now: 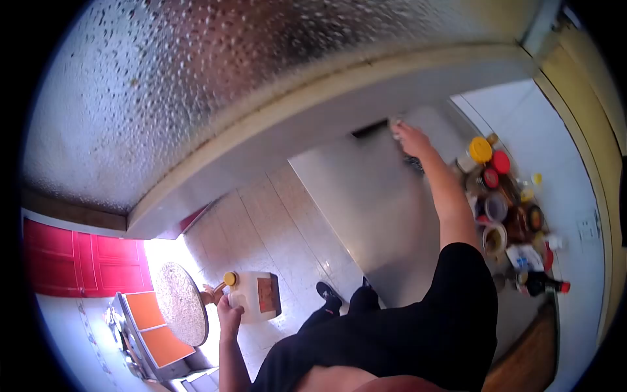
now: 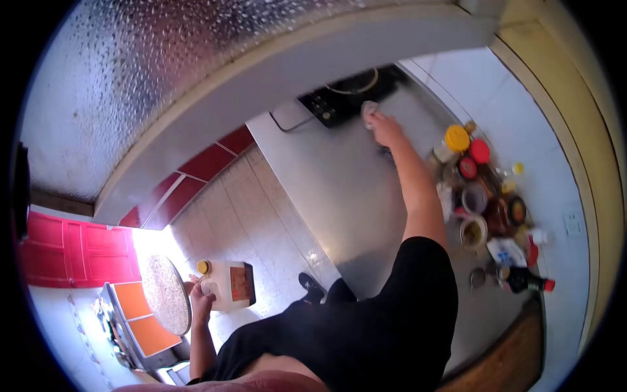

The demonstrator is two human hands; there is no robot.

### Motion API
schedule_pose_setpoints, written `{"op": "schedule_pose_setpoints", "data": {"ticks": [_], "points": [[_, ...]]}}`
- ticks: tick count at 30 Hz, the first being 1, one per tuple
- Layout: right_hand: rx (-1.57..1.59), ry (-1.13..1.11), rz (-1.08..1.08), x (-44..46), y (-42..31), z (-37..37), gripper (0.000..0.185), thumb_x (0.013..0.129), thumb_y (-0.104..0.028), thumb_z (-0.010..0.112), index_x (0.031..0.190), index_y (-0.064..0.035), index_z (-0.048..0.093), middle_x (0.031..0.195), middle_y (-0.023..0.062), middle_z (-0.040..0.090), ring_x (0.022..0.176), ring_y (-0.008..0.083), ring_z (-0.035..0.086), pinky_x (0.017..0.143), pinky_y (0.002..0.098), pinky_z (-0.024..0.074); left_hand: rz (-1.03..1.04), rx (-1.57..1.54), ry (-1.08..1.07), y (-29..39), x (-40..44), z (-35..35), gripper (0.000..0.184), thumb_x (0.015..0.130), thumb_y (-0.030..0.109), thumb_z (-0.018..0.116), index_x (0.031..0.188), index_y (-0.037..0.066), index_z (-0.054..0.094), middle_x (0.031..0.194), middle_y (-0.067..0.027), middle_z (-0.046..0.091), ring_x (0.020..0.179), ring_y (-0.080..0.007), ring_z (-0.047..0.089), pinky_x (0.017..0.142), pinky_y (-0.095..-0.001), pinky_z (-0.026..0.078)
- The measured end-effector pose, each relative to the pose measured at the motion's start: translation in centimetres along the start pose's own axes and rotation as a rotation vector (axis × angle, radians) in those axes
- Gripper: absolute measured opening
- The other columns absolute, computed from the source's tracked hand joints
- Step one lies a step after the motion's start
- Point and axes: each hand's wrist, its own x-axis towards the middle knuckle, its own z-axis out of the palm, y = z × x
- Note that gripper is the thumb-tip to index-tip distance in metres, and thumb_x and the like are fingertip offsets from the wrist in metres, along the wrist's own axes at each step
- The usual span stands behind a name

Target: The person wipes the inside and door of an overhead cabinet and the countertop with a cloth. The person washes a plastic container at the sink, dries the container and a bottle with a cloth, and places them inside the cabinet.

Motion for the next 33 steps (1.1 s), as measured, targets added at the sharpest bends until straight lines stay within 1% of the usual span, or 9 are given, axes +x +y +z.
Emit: {"op": "schedule_pose_setpoints", "data": {"ticks": [6,11,15,16,18,19,24,27,33], "points": [[0.088,-0.476,-0.224,-15.1,-14.7,1.8,0.053,0.079,-0.013,0.054,0.128,-0.0342,0.048,0.137,-0.0032,0.042,0.103,0.0274,0.050,0.086,0.0373,0.0473,0.035,0.101,-0.101,0.5,1.4,-1.5,0.034,0.057,-0.003,0.056,0.090,-0.004,0.057,0.079,-0.0081,0.062,0.070,-0.0177,0.060,0.068,-0.0282,0.048],[0.038,-0.435,-0.297,-30.6,-22.0,0.4,0.061,0.076,-0.007,0.058,0.130,-0.0337,0.048,0.138,-0.0033,0.043,0.107,0.0286,0.049,0.083,0.0373,0.0495,0.172,0.231,-0.198,0.2,4.2,-3.0,0.029,0.058,0.000,0.058,0.086,-0.003,0.057,0.076,-0.0082,0.061,0.067,-0.0176,0.058,0.065,-0.0291,0.047],[0.552,-0.066,0.094,-44.8,-20.9,1.1,0.062,0.071,0.007,0.048,0.128,-0.0196,0.053,0.128,0.0074,0.052,0.112,0.0242,0.051,0.087,0.0333,0.0471,0.242,0.163,-0.258,1.3,5.5,-3.0,0.028,0.057,0.001,0.058,0.085,-0.004,0.057,0.075,-0.0088,0.061,0.067,-0.0172,0.057,0.065,-0.0290,0.047],[1.022,-0.102,0.538,-49.2,-20.3,1.1,0.062,0.071,0.008,0.042,0.129,-0.0108,0.051,0.124,0.0100,0.054,0.108,0.0172,0.053,0.086,0.0289,0.0460,0.280,0.181,-0.289,0.9,6.4,-3.1,0.028,0.058,0.000,0.057,0.086,-0.004,0.057,0.076,-0.0089,0.061,0.068,-0.0168,0.058,0.065,-0.0291,0.047],[1.151,0.087,0.952,-58.0,-19.6,-1.9,0.054,0.075,0.002,0.044,0.129,-0.0032,0.049,0.106,0.0085,0.061,0.087,0.0148,0.058,0.075,0.0259,0.0474,0.270,0.163,-0.341,1.1,7.1,-2.9,0.028,0.059,0.000,0.056,0.087,-0.004,0.057,0.077,-0.0087,0.062,0.069,-0.0169,0.058,0.066,-0.0290,0.047],[1.171,0.482,0.870,-63.4,-18.0,0.8,0.056,0.076,-0.002,0.047,0.131,-0.0022,0.046,0.104,0.0065,0.060,0.084,0.0119,0.057,0.071,0.0254,0.0475,0.264,0.155,-0.365,1.2,7.6,-2.9,0.029,0.059,-0.001,0.056,0.087,-0.004,0.057,0.078,-0.0086,0.062,0.069,-0.0170,0.058,0.066,-0.0290,0.047],[0.134,0.777,1.289,-77.2,-15.3,5.2,0.057,0.075,-0.001,0.046,0.132,-0.0062,0.044,0.120,0.0148,0.056,0.097,0.0283,0.061,0.084,0.0367,0.0481,0.321,0.193,-0.417,0.2,9.8,-3.3,0.028,0.059,-0.002,0.058,0.086,-0.003,0.057,0.078,-0.0074,0.062,0.068,-0.0165,0.058,0.065,-0.0277,0.047],[-0.039,0.569,1.528,-66.8,-18.2,4.1,0.052,0.073,-0.003,0.052,0.125,-0.0085,0.048,0.130,0.0143,0.047,0.112,0.0375,0.051,0.093,0.0422,0.0430,0.320,0.194,-0.422,0.1,9.8,-3.8,0.027,0.058,-0.003,0.059,0.085,-0.002,0.057,0.078,-0.0071,0.062,0.068,-0.0158,0.058,0.065,-0.0274,0.047],[0.004,0.574,0.804,-39.1,-27.4,10.2,0.047,0.076,0.001,0.047,0.123,-0.0024,0.048,0.126,0.0216,0.047,0.108,0.0414,0.049,0.091,0.0473,0.0412,0.307,0.126,-0.388,-1.1,9.1,-6.0,0.028,0.059,-0.005,0.062,0.086,-0.002,0.056,0.078,-0.0071,0.062,0.069,-0.0148,0.058,0.065,-0.0265,0.047]]}}
